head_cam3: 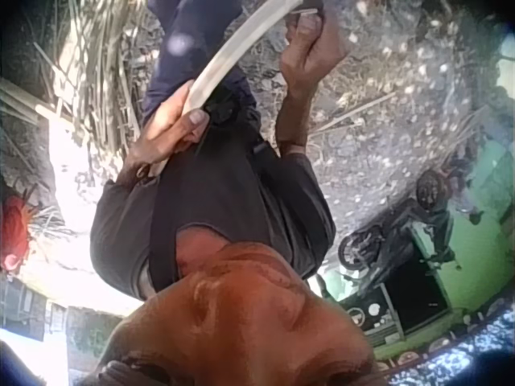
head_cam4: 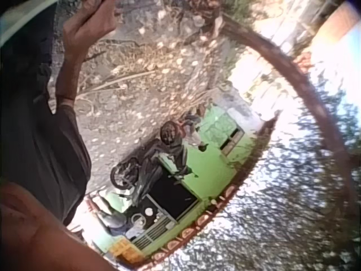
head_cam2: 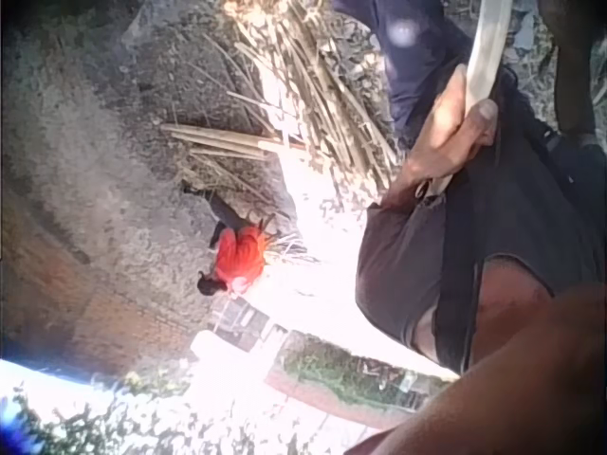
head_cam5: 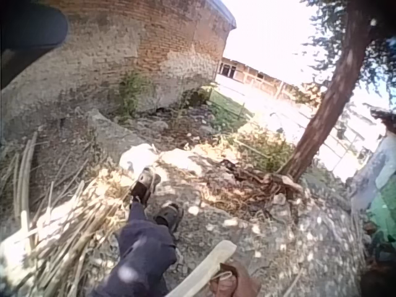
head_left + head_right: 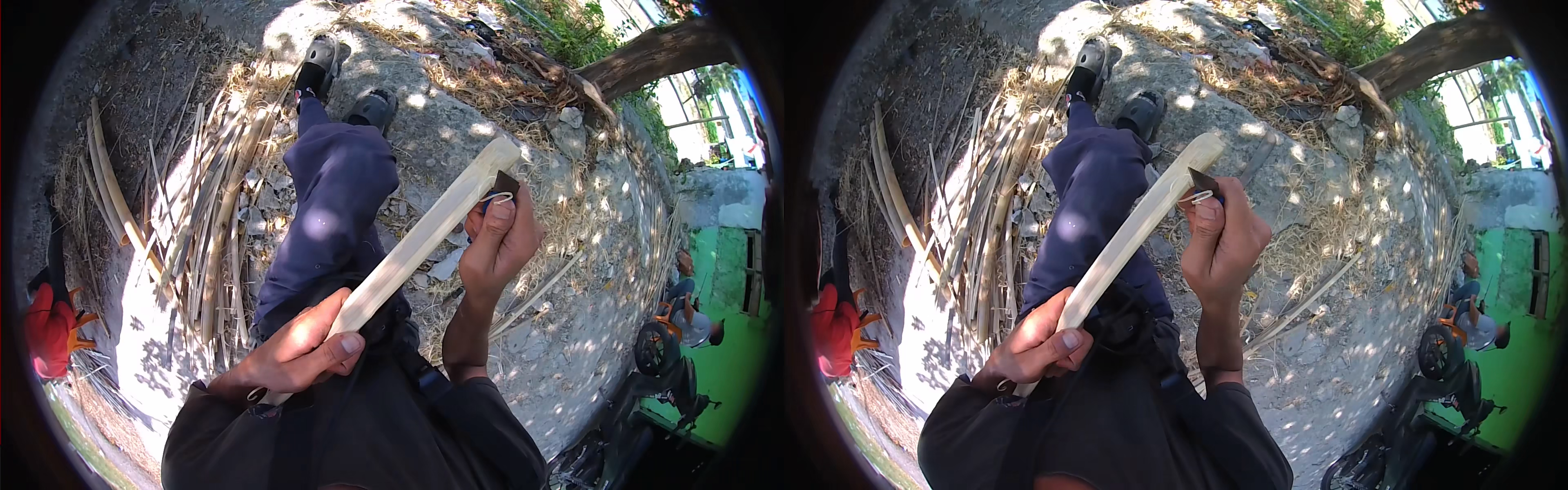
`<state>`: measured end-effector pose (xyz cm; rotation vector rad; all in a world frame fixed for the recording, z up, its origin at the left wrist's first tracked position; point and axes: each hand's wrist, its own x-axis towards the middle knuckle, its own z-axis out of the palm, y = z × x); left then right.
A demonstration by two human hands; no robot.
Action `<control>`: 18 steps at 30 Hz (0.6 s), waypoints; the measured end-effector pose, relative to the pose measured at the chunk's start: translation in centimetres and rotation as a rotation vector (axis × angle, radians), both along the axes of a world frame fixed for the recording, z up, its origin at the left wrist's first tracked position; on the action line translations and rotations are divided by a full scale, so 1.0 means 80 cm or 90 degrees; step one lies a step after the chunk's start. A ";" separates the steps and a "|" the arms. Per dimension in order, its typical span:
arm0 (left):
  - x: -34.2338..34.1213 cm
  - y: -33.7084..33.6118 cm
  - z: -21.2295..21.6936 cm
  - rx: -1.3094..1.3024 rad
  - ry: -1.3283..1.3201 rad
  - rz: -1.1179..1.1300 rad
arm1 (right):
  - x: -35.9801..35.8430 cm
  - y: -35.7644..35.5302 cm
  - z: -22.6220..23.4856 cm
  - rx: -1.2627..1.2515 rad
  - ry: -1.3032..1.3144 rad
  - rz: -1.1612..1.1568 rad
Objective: The person trims and splits a piece of bamboo using a machete, then carves and shapes the bamboo strip using a utility knife.
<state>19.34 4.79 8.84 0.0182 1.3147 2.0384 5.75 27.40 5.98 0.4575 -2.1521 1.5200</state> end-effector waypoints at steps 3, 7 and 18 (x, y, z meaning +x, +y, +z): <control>-0.003 -0.001 -0.002 0.002 -0.009 0.000 | 0.001 -0.006 -0.007 0.013 0.009 -0.022; -0.004 0.000 -0.003 -0.009 -0.013 -0.001 | 0.006 -0.007 -0.018 -0.020 -0.060 0.000; -0.003 0.004 -0.005 -0.041 0.029 0.002 | 0.024 -0.035 -0.013 -0.168 -0.152 -0.026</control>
